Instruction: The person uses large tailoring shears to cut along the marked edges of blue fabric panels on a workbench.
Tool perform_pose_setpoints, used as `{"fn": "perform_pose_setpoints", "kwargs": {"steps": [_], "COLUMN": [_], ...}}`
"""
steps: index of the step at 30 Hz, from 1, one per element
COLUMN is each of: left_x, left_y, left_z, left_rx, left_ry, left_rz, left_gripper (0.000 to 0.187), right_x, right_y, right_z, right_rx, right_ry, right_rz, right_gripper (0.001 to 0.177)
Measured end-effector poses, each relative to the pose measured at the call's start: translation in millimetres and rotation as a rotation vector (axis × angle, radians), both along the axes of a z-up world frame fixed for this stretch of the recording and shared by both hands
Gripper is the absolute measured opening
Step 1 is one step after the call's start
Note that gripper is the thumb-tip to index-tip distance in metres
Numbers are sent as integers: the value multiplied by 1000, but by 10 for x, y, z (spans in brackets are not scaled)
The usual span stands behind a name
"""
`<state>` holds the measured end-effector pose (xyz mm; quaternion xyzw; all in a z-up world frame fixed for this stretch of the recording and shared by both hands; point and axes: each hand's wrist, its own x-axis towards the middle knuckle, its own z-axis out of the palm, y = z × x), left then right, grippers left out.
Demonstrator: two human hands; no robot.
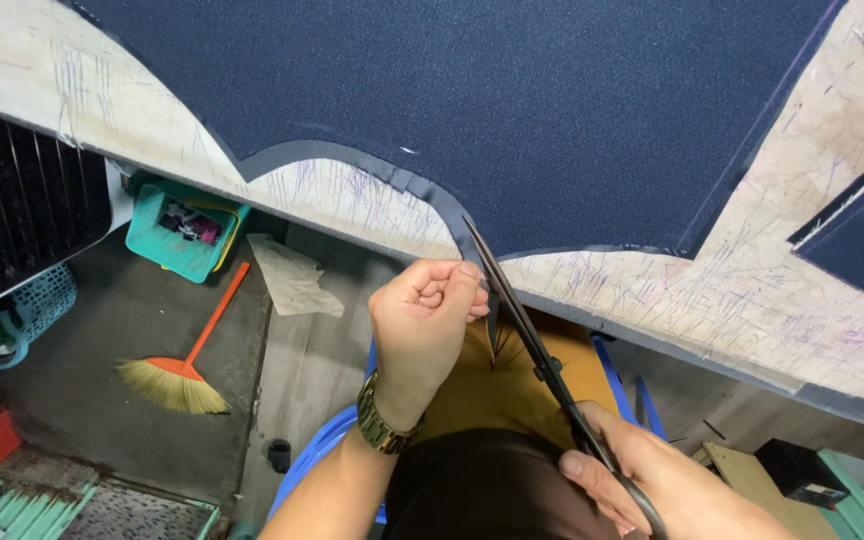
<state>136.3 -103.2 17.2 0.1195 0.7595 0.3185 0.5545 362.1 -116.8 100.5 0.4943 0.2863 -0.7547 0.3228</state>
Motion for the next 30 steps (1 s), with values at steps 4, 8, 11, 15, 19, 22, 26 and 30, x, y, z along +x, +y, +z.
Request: {"fn": "perform_pose_setpoints", "kwargs": {"steps": [4, 8, 11, 15, 19, 22, 26, 30], "left_x": [6, 19, 13, 19, 25, 2, -16, -5], "left_y": [-7, -53, 39, 14, -12, 57, 101, 48], "left_z": [-8, -57, 50, 12, -35, 35, 85, 17], "left_rx": [15, 32, -24, -6, -13, -22, -48, -58], "left_ry": [7, -4, 0, 3, -25, -15, -37, -51], "left_rz": [2, 13, 14, 21, 34, 8, 13, 14], "left_gripper": [16, 16, 16, 15, 15, 14, 16, 14], "right_x": [-15, 108, 114, 220, 288, 319, 282, 291], "right_y": [57, -146, -51, -45, -222, -318, -265, -80], "right_z": [5, -128, -119, -119, -143, -113, -23, -50], "right_rx": [-17, 44, 46, 49, 31, 23, -15, 0], "right_ry": [-6, 5, 5, 102, 352, 396, 341, 247], "right_rz": [-23, 80, 99, 81, -129, -243, -361, -101], "right_gripper": [28, 26, 32, 65, 67, 87, 57, 45]}}
